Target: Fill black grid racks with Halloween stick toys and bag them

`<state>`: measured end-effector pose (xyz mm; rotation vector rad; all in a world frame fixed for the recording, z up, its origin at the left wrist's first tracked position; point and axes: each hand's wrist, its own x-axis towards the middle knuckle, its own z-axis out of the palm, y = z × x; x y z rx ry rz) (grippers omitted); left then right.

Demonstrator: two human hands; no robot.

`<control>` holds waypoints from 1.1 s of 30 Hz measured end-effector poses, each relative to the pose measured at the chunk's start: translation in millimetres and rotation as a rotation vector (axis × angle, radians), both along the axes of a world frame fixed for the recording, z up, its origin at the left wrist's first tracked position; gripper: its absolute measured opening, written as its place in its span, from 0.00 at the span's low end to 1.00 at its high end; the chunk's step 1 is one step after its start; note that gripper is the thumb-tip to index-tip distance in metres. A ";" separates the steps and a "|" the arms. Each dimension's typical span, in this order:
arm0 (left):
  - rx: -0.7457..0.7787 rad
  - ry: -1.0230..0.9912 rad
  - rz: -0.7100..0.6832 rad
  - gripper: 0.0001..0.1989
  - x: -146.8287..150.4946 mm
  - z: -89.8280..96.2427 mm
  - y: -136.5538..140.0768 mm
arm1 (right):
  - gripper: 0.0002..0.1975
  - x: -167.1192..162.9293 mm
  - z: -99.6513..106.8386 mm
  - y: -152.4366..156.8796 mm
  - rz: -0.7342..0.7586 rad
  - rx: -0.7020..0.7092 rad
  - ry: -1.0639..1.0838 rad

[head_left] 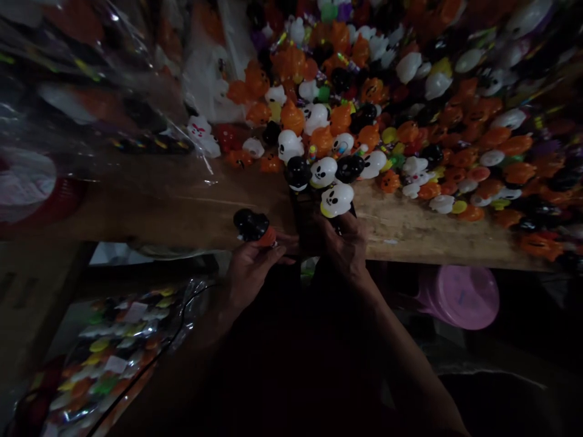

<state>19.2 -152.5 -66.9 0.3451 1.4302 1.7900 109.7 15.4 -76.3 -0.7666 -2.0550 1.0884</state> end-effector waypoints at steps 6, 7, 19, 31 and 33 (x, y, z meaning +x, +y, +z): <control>-0.112 0.156 0.094 0.16 -5.4 -1.3 4.8 | 0.13 -14.2 -7.5 -4.4 0.013 -0.064 -0.003; -0.130 0.169 0.099 0.17 -6.0 -1.7 4.2 | 0.14 -16.1 -7.7 -5.1 0.015 -0.061 -0.009; -0.150 0.107 0.156 0.28 -5.0 -10.6 4.3 | 0.18 -20.3 -12.1 -1.3 0.046 0.063 -0.026; -0.132 0.074 0.175 0.26 -8.9 -11.7 10.7 | 0.12 -19.5 -19.5 -3.6 -0.076 0.157 -0.015; -0.142 0.087 0.158 0.24 -9.1 -9.2 11.0 | 0.12 -20.1 -19.3 -5.2 -0.134 0.081 0.019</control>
